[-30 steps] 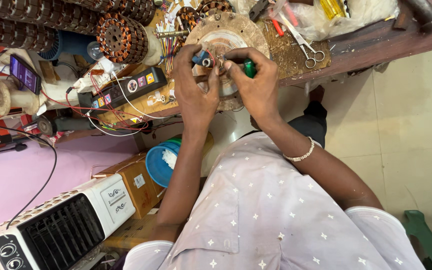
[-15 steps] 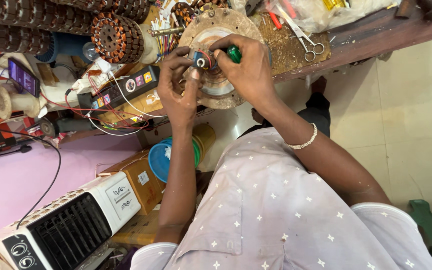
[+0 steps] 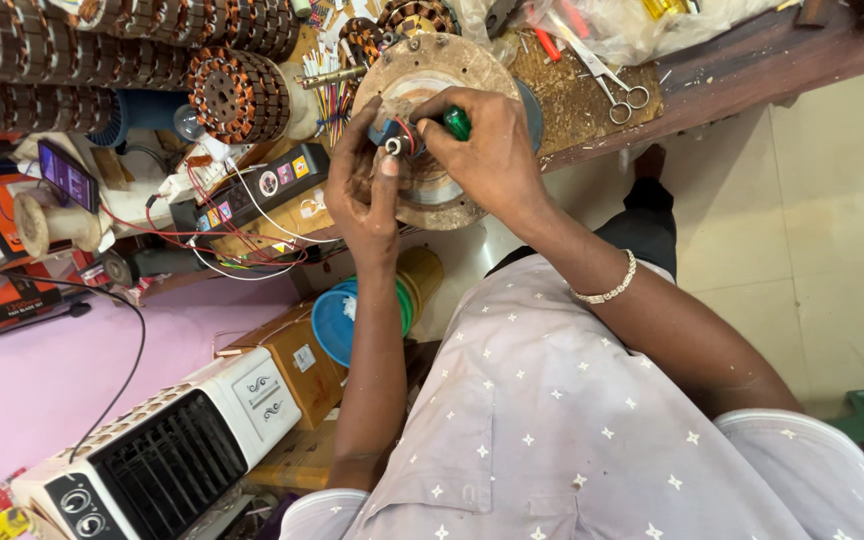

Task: The person uses a screwdriver to tighten screws on a small blue component attached to a circular metal base. They then use pliers to strip and connect red wires to the component terminals.

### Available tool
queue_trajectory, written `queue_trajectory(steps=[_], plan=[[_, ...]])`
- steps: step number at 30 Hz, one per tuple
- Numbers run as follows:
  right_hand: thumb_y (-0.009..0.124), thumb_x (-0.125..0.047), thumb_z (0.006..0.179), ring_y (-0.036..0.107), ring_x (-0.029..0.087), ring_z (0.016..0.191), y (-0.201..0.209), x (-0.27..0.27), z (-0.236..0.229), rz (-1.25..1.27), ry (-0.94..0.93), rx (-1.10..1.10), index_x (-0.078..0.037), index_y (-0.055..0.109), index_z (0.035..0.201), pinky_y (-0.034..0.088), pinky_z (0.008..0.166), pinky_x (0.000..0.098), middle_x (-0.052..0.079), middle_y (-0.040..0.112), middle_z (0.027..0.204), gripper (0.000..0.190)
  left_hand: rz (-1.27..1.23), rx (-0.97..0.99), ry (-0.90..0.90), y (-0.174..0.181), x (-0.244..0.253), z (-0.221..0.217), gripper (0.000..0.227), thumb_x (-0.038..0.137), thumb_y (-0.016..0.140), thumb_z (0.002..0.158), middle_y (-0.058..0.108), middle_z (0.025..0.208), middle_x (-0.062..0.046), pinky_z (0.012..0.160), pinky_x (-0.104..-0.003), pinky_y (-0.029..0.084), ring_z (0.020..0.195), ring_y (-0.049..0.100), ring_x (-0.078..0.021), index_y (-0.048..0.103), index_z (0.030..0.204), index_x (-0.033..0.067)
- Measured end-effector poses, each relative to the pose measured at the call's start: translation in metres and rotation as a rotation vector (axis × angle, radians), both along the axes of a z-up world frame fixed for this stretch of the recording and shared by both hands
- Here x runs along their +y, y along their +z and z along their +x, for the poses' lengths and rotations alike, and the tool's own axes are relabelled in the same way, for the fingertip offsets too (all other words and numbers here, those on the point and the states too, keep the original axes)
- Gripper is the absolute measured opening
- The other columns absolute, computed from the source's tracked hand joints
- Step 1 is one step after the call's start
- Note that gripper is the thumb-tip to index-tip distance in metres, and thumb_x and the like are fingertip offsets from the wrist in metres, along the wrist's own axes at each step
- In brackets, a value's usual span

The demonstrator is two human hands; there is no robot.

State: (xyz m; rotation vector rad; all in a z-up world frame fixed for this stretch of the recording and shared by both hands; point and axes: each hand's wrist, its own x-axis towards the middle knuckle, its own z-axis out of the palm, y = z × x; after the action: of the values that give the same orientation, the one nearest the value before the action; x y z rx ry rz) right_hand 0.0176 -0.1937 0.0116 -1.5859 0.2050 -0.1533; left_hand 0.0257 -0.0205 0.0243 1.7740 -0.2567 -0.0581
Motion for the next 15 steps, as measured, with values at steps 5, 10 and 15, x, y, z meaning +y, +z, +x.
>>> queue_trajectory(steps=[5, 10, 15], plan=[[0.070, -0.008, 0.089, 0.078, 0.019, 0.079, -0.002, -0.001, -0.001, 0.029, 0.002, -0.004, 0.000, 0.077, 0.103, 0.060, 0.073, 0.0313, 0.016, 0.078, 0.091, 0.017, 0.195, -0.042, -0.041, 0.009, 0.005, 0.009, 0.038, 0.026, 0.068, 0.099, 0.060, 0.146, -0.023, 0.100, -0.033, 0.055, 0.126, 0.064, -0.0238, 0.071, 0.123, -0.0028], [0.071, -0.009, 0.090, 0.078, 0.021, 0.080, -0.004, 0.000, 0.000, 0.004, -0.002, -0.015, 0.001, 0.077, 0.102, 0.060, 0.075, 0.0322, 0.017, 0.078, 0.091, 0.016, 0.164, -0.003, -0.057, 0.007, 0.007, 0.011, 0.040, 0.028, 0.068, 0.098, 0.058, 0.148, -0.023, 0.095, -0.031, 0.057, 0.127, 0.063, -0.0237, 0.068, 0.125, -0.0024], [0.072, -0.008, 0.092, 0.077, 0.021, 0.080, -0.003, 0.000, 0.003, -0.050, 0.002, -0.044, -0.001, 0.075, 0.103, 0.059, 0.076, 0.0339, 0.015, 0.077, 0.090, 0.014, -0.035, 0.062, -0.070, 0.001, 0.007, 0.009, 0.069, 0.024, 0.074, 0.097, 0.051, 0.153, -0.025, 0.104, -0.036, 0.053, 0.131, 0.061, -0.0276, 0.039, 0.153, 0.0015]])
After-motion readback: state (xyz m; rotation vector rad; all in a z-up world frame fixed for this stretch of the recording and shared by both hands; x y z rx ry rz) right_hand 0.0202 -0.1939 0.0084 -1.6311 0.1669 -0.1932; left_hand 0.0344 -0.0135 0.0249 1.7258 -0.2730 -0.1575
